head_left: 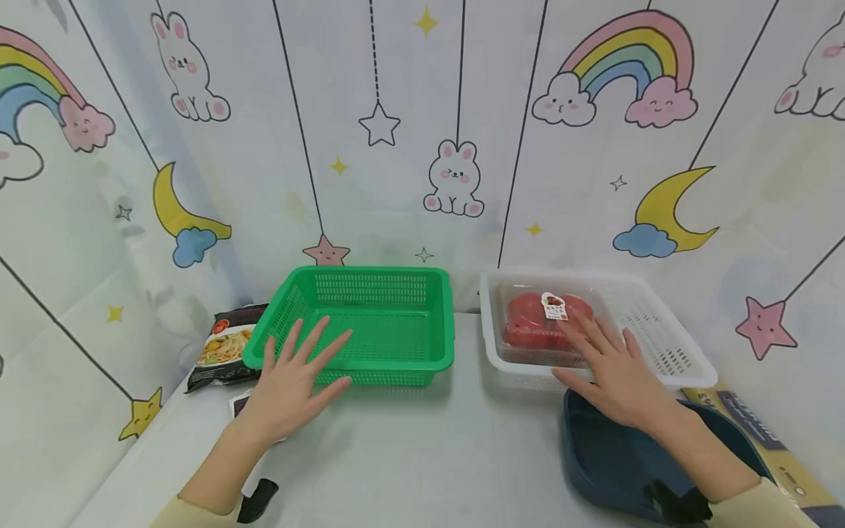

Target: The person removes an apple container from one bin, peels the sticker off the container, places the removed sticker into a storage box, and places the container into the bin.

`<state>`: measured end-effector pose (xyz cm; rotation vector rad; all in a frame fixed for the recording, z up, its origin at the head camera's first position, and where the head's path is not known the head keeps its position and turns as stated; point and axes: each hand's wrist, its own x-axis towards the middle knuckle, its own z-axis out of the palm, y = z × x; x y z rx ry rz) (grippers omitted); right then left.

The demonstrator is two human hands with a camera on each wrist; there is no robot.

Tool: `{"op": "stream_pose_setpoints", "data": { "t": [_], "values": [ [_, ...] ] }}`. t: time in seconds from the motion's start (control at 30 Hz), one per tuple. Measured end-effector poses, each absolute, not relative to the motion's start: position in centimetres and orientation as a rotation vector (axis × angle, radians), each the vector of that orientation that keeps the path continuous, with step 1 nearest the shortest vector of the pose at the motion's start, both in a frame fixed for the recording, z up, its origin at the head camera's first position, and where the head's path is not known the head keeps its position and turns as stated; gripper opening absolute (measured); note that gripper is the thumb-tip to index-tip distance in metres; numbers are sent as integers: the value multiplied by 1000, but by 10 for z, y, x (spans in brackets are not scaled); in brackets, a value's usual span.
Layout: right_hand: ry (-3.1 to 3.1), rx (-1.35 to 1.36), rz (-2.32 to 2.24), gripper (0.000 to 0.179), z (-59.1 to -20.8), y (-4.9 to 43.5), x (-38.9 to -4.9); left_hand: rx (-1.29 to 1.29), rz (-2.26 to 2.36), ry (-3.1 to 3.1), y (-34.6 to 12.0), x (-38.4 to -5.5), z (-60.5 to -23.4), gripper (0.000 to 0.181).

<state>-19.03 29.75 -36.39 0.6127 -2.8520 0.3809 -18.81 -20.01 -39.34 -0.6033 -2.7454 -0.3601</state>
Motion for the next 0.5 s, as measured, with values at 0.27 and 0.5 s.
{"op": "stream_pose_setpoints", "data": {
  "t": [0.27, 0.5],
  "values": [
    [-2758, 576, 454, 86, -353, 308, -208, -608, -503, -2695, -161, -200, -389, 69],
    [-2796, 454, 570, 84, -344, 322, -223, -649, -695, -2608, -121, -208, -390, 68]
  ]
}}
